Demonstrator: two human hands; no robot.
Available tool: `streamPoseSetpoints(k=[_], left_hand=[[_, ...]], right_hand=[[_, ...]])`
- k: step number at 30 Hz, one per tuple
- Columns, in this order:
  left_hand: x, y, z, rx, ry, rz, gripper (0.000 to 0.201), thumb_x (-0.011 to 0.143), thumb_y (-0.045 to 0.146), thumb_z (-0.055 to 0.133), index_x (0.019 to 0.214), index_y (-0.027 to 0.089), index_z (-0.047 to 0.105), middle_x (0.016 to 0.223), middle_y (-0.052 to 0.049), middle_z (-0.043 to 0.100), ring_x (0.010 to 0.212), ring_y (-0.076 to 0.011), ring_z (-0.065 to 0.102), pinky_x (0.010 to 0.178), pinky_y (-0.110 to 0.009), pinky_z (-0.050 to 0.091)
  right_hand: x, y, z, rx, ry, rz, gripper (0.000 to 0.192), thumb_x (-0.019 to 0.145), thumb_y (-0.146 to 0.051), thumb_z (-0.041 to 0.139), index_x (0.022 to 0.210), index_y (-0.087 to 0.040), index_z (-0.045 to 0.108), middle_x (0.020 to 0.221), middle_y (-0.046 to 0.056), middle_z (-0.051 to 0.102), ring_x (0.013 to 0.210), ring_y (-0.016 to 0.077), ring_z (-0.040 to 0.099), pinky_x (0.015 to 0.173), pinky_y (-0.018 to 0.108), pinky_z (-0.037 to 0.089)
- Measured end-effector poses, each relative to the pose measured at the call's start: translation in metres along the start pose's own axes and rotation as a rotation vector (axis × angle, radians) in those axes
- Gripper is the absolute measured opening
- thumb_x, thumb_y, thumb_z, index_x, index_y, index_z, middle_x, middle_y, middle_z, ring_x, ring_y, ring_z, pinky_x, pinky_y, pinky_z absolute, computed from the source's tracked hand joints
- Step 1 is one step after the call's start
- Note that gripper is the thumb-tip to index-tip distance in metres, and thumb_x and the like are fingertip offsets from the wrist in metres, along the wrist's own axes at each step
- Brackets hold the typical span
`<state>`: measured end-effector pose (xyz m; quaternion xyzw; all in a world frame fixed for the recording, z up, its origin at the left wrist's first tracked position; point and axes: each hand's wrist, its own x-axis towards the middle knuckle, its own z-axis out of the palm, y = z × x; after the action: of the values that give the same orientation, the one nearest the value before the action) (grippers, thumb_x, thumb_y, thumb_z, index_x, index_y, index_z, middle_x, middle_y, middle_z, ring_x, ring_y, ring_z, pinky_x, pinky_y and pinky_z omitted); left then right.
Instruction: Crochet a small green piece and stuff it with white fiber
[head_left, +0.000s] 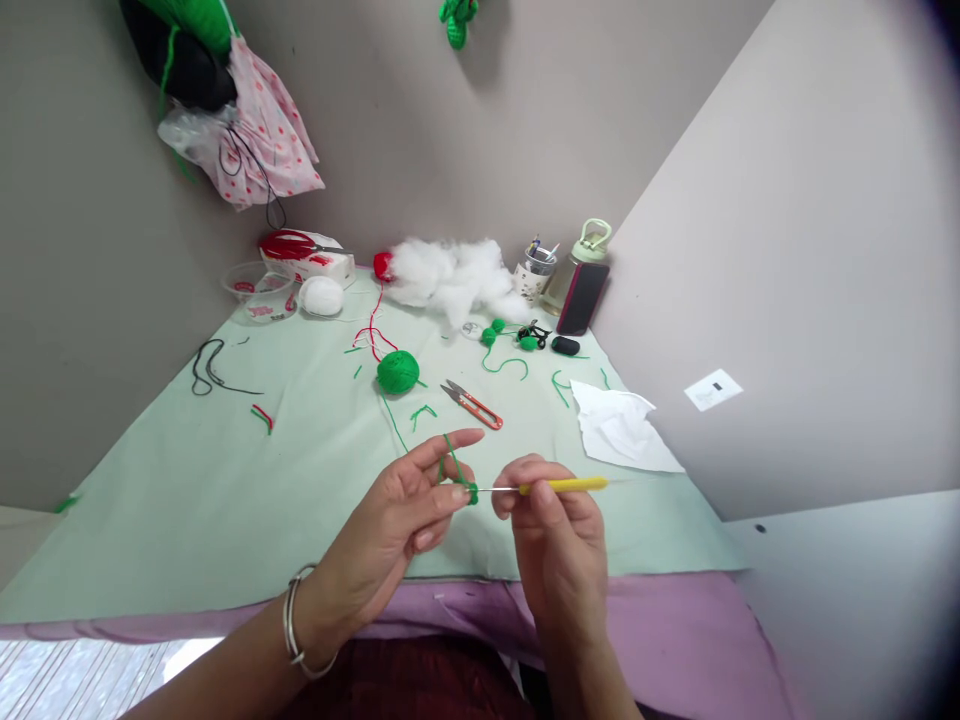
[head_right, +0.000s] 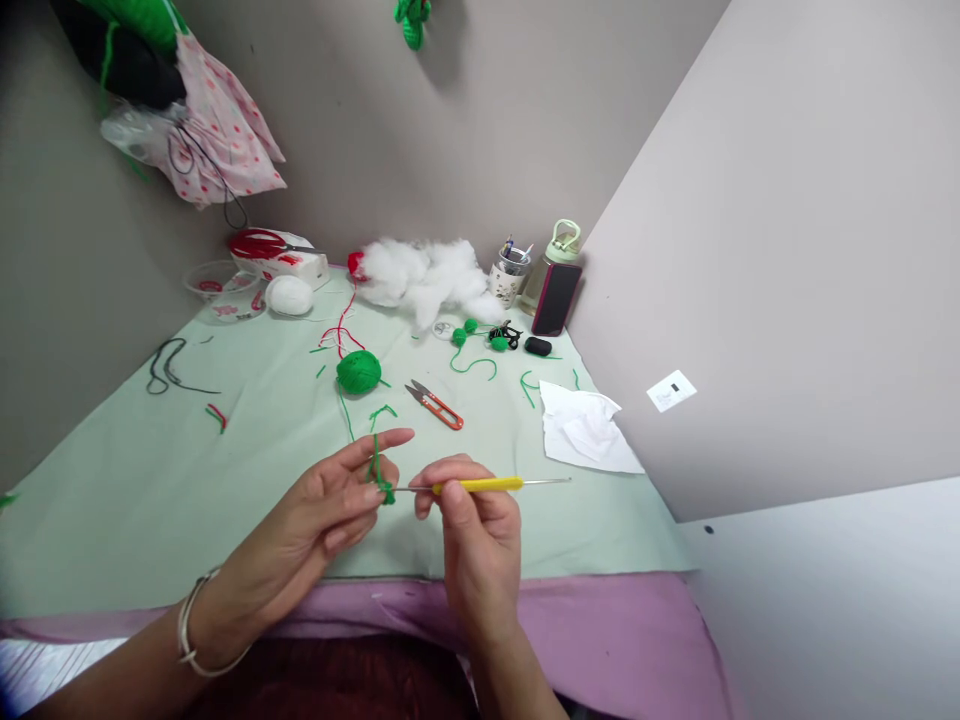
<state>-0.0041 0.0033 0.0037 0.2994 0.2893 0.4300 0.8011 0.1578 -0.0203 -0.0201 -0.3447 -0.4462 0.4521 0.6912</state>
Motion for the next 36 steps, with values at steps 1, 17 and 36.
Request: streamPoseSetpoints(k=[1, 17, 36], left_hand=[[0.0002, -0.0019, 0.0017, 0.032, 0.005, 0.008, 0.042, 0.084, 0.024, 0.087, 0.124, 0.026, 0.079, 0.087, 0.003, 0.062, 0.05, 0.0012, 0.031, 0.047, -0.017, 0.021], [-0.0002, -0.0053, 0.0042, 0.186, 0.025, -0.003, 0.074, 0.08, 0.037, 0.09, 0.146, 0.022, 0.06, 0.094, -0.001, 0.07, 0.06, -0.006, 0.04, 0.048, -0.02, 0.025], [-0.0009, -0.0069, 0.0009, 0.209, 0.076, 0.03, 0.057, 0.081, 0.03, 0.088, 0.135, 0.026, 0.071, 0.095, 0.001, 0.061, 0.064, -0.007, 0.042, 0.05, -0.019, 0.031]], right_hand=[[-0.0008, 0.0019, 0.0003, -0.024, -0.023, -0.006, 0.015, 0.1, -0.033, 0.071, 0.095, -0.025, 0.083, 0.085, 0.002, 0.072, 0.075, 0.0124, 0.063, 0.071, 0.027, 0.054], [-0.007, 0.0091, -0.0031, -0.105, 0.005, -0.006, 0.014, 0.101, -0.03, 0.07, 0.099, -0.028, 0.083, 0.094, 0.004, 0.077, 0.077, 0.0151, 0.064, 0.072, 0.031, 0.053], [-0.0061, 0.0028, -0.0039, -0.272, 0.018, -0.14, 0.017, 0.103, -0.024, 0.065, 0.102, -0.028, 0.082, 0.1, 0.004, 0.077, 0.074, 0.0138, 0.065, 0.071, 0.031, 0.058]])
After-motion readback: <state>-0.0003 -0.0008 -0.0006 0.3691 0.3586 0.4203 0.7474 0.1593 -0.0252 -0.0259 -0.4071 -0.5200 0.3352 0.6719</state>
